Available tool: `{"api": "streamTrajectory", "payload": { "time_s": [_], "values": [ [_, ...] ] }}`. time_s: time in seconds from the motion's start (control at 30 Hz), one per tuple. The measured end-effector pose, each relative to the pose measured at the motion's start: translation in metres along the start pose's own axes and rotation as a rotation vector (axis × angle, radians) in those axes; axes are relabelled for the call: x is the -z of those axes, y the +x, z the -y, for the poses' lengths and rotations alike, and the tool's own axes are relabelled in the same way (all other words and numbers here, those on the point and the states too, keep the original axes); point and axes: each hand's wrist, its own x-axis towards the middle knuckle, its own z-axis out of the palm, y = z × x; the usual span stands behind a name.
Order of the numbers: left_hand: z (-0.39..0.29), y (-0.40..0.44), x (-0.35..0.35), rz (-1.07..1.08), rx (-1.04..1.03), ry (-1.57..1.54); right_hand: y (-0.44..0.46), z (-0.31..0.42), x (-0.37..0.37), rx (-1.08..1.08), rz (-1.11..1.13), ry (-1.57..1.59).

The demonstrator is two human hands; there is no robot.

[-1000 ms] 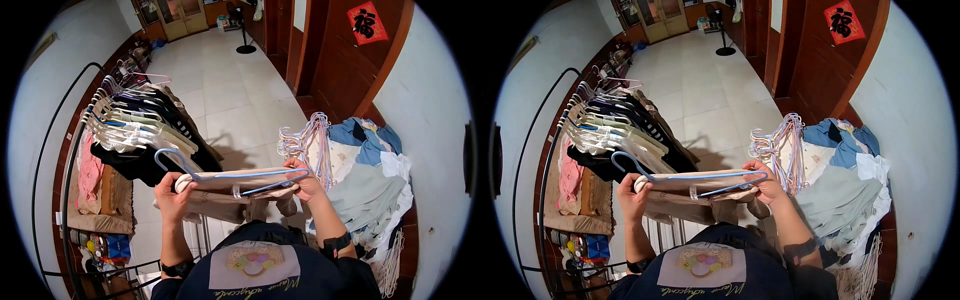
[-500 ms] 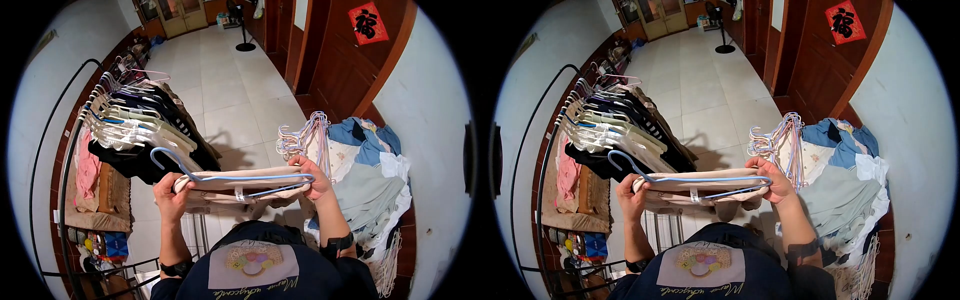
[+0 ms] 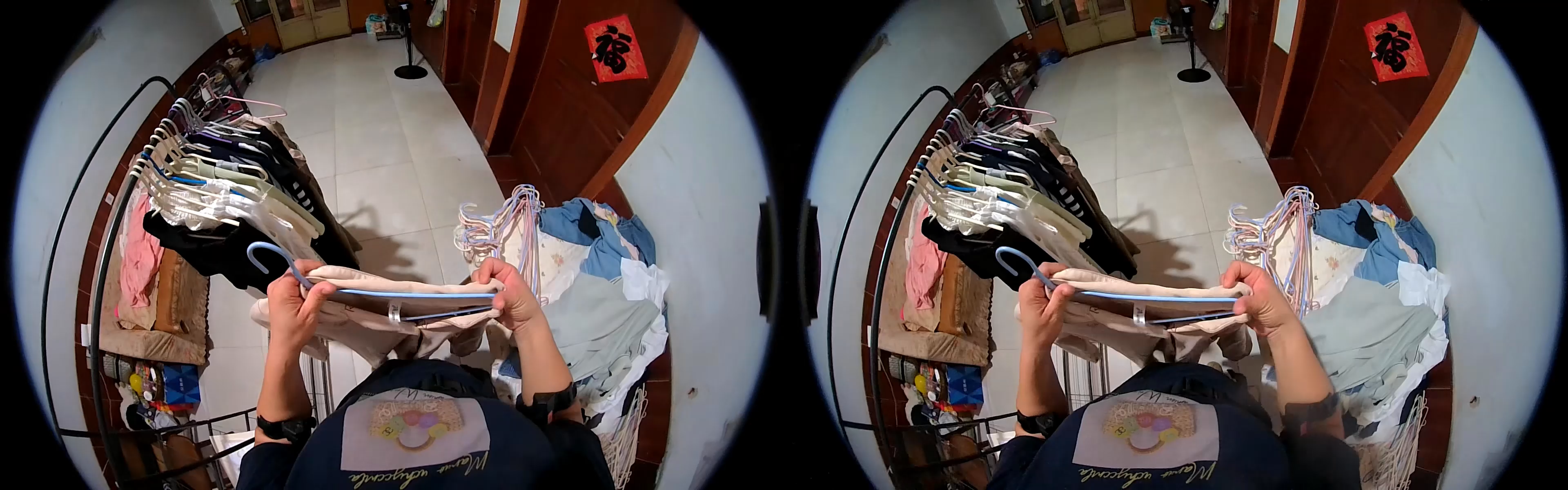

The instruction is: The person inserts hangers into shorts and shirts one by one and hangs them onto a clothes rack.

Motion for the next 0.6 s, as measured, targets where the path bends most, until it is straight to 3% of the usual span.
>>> {"api": "streamTrajectory", "payload": {
  "time_s": [0.1, 0.17, 0.2, 0.33, 0.47, 0.6],
  "values": [
    [-0.01, 0.0, -0.005, 0.038, 0.062, -0.053, 0.001, 0.009, -0.005, -0.018, -0.172, -0.252],
    [-0.007, -0.001, -0.008, 0.089, 0.119, -0.086, 0.005, 0.013, -0.006, 0.06, -0.279, -0.777],
    [-0.014, 0.001, -0.007, 0.094, 0.073, 0.057, 0.008, 0.015, -0.002, 0.086, -0.262, -0.882],
    [-0.001, 0.0, -0.008, 0.081, -0.019, 0.241, 0.008, 0.027, -0.007, 0.063, -0.307, -0.898],
    [0.005, -0.003, -0.01, 0.065, -0.065, 0.363, 0.009, 0.03, -0.008, 0.017, -0.276, -0.716],
    [-0.003, -0.004, -0.02, -0.025, -0.003, 0.315, 0.02, 0.01, -0.023, 0.233, -0.374, -0.932]
  ]
}}
